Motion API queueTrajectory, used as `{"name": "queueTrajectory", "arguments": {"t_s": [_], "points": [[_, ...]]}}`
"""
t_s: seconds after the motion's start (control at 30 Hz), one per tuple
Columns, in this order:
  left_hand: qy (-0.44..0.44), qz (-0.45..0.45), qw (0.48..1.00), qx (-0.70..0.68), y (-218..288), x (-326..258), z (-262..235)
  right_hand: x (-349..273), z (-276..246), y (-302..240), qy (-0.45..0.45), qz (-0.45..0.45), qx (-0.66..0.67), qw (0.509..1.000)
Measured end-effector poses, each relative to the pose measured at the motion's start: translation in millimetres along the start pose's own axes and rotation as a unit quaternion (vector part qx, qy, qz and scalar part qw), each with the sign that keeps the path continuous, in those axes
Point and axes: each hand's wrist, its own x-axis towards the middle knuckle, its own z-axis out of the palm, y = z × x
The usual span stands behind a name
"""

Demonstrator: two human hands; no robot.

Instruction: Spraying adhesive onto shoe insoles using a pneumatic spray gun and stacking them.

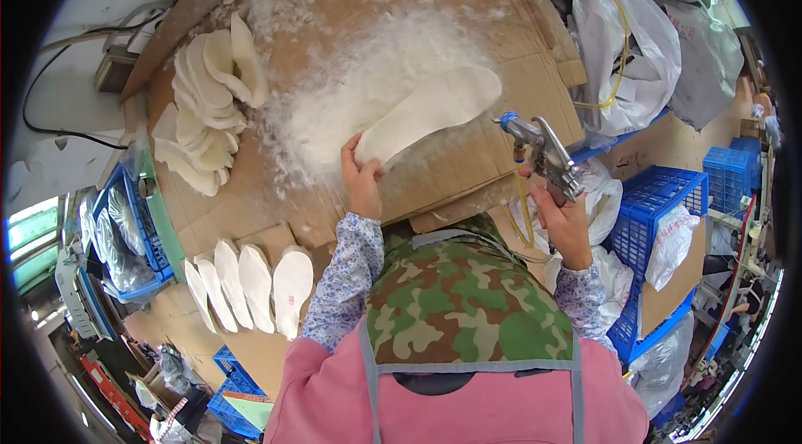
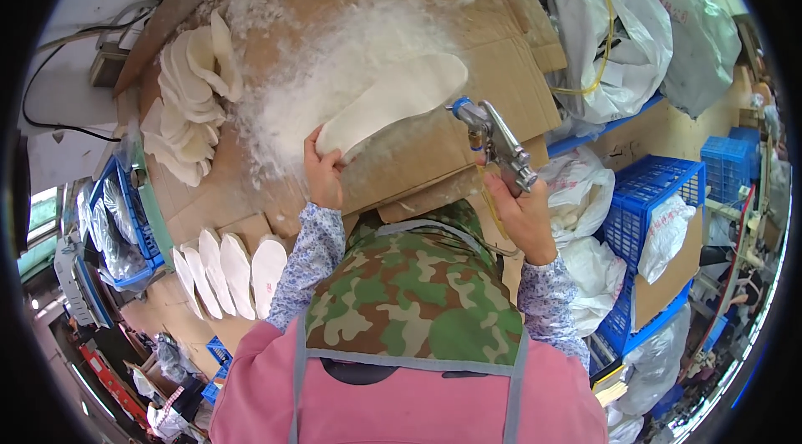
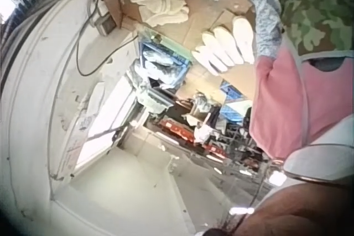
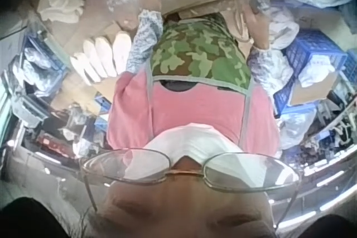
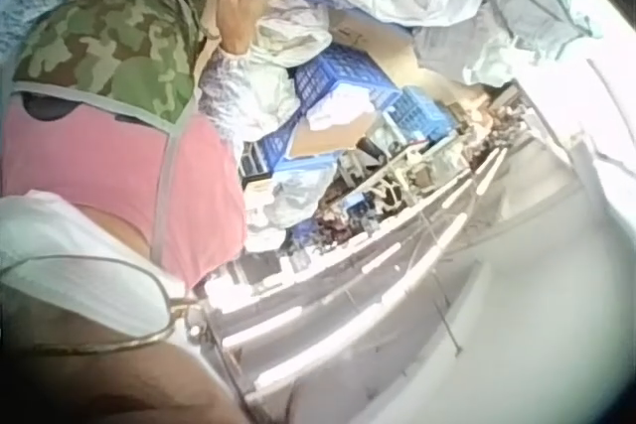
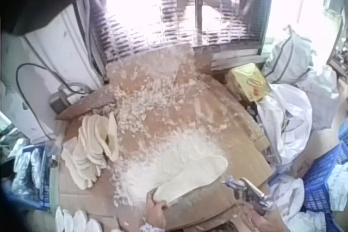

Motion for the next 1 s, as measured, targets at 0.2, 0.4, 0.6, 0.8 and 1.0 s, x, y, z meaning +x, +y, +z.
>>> {"name": "queueTrajectory", "arguments": {"t_s": [0.2, 0.4, 0.6, 0.8, 1.0], "points": [[-0.047, -0.040, 0.991, 0.120, 13.9, 7.2, -19.2, 6.0, 23.7, -0.5, -0.033, -0.022, -0.054, 0.998], [-0.015, -0.012, 0.977, 0.215, 11.3, 12.6, -27.2, 13.9, 36.6, 10.5, -0.012, -0.080, -0.129, 0.988], [0.000, 0.043, 0.962, 0.271, 9.8, 10.8, -27.8, 28.7, 37.0, 19.9, 0.070, -0.097, -0.119, 0.986], [0.010, 0.029, 0.981, 0.192, 10.2, 6.7, -37.2, 13.4, 76.4, -10.2, -0.091, -0.072, -0.188, 0.975], [0.018, 0.041, 0.972, 0.230, -2.8, 13.3, -40.8, 2.9, 113.6, -7.8, -0.202, -0.069, -0.184, 0.960]]}}
